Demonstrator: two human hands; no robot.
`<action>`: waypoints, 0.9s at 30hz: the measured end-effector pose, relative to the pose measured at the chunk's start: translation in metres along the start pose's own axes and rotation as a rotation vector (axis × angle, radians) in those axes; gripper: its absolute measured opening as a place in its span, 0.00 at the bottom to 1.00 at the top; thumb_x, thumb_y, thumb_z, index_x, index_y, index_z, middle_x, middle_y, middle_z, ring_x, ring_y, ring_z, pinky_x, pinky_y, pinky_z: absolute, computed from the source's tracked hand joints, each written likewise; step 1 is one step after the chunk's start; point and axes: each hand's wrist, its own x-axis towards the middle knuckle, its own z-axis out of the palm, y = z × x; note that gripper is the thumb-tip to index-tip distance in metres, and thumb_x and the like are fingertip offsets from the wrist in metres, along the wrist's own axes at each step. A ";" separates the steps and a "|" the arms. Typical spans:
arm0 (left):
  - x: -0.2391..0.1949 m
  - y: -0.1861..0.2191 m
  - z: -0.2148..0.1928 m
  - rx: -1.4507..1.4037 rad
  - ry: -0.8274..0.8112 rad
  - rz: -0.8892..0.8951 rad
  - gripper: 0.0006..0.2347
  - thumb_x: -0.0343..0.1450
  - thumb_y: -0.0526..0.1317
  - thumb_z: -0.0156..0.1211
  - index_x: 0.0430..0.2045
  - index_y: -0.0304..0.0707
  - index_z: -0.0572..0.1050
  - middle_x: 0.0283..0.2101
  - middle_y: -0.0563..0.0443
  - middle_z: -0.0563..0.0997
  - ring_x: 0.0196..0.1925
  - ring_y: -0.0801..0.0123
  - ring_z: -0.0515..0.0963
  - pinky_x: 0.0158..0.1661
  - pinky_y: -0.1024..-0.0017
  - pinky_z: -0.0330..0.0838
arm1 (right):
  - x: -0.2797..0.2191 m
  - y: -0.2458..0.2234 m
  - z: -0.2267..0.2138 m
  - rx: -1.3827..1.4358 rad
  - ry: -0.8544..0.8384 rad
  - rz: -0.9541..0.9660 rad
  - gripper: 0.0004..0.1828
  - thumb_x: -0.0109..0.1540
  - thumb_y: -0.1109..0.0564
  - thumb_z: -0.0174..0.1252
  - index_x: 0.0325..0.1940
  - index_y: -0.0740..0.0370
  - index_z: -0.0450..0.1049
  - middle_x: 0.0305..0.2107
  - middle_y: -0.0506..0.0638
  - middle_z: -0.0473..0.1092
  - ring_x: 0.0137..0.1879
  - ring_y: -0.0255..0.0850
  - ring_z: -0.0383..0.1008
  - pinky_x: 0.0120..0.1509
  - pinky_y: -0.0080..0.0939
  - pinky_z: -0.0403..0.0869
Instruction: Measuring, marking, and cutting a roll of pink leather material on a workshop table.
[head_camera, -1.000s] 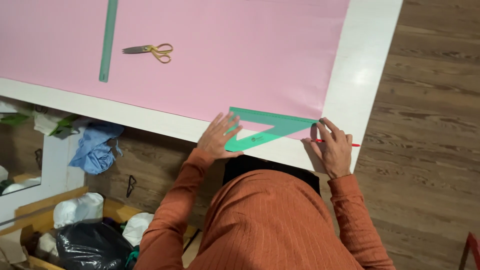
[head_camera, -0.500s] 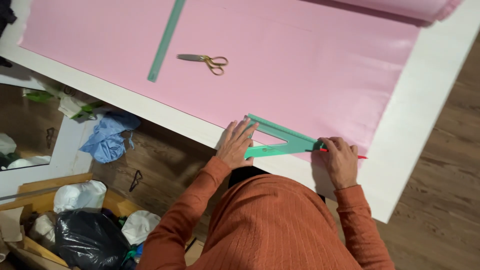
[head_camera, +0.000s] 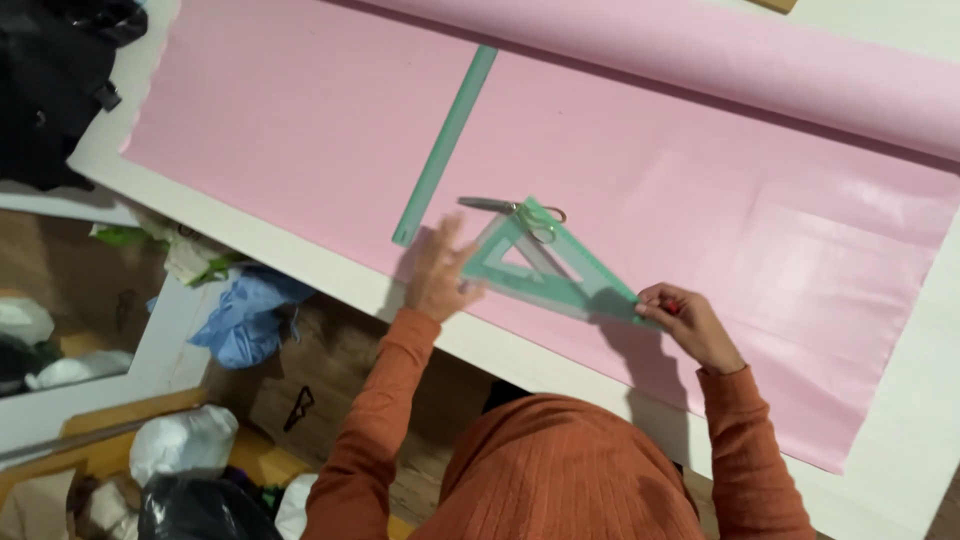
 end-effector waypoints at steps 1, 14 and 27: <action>0.006 -0.019 -0.006 -0.126 0.051 -0.158 0.22 0.66 0.43 0.69 0.55 0.38 0.74 0.76 0.41 0.55 0.77 0.44 0.56 0.67 0.54 0.63 | 0.010 0.000 -0.001 0.142 0.027 0.006 0.10 0.62 0.55 0.61 0.44 0.63 0.80 0.27 0.48 0.77 0.31 0.34 0.73 0.36 0.37 0.74; 0.013 -0.110 0.005 -0.057 0.225 -0.676 0.20 0.61 0.37 0.72 0.48 0.38 0.78 0.50 0.43 0.81 0.51 0.51 0.78 0.50 0.55 0.75 | 0.332 -0.175 -0.112 0.239 0.384 -0.163 0.14 0.69 0.60 0.58 0.58 0.69 0.74 0.38 0.51 0.79 0.34 0.30 0.73 0.33 0.30 0.66; -0.003 -0.121 -0.010 -0.122 -0.083 -0.899 0.16 0.61 0.38 0.65 0.41 0.37 0.73 0.37 0.45 0.80 0.38 0.53 0.82 0.40 0.56 0.78 | 0.518 -0.143 -0.174 -0.583 0.396 0.154 0.18 0.64 0.51 0.68 0.53 0.63 0.78 0.41 0.61 0.77 0.35 0.43 0.73 0.34 0.43 0.72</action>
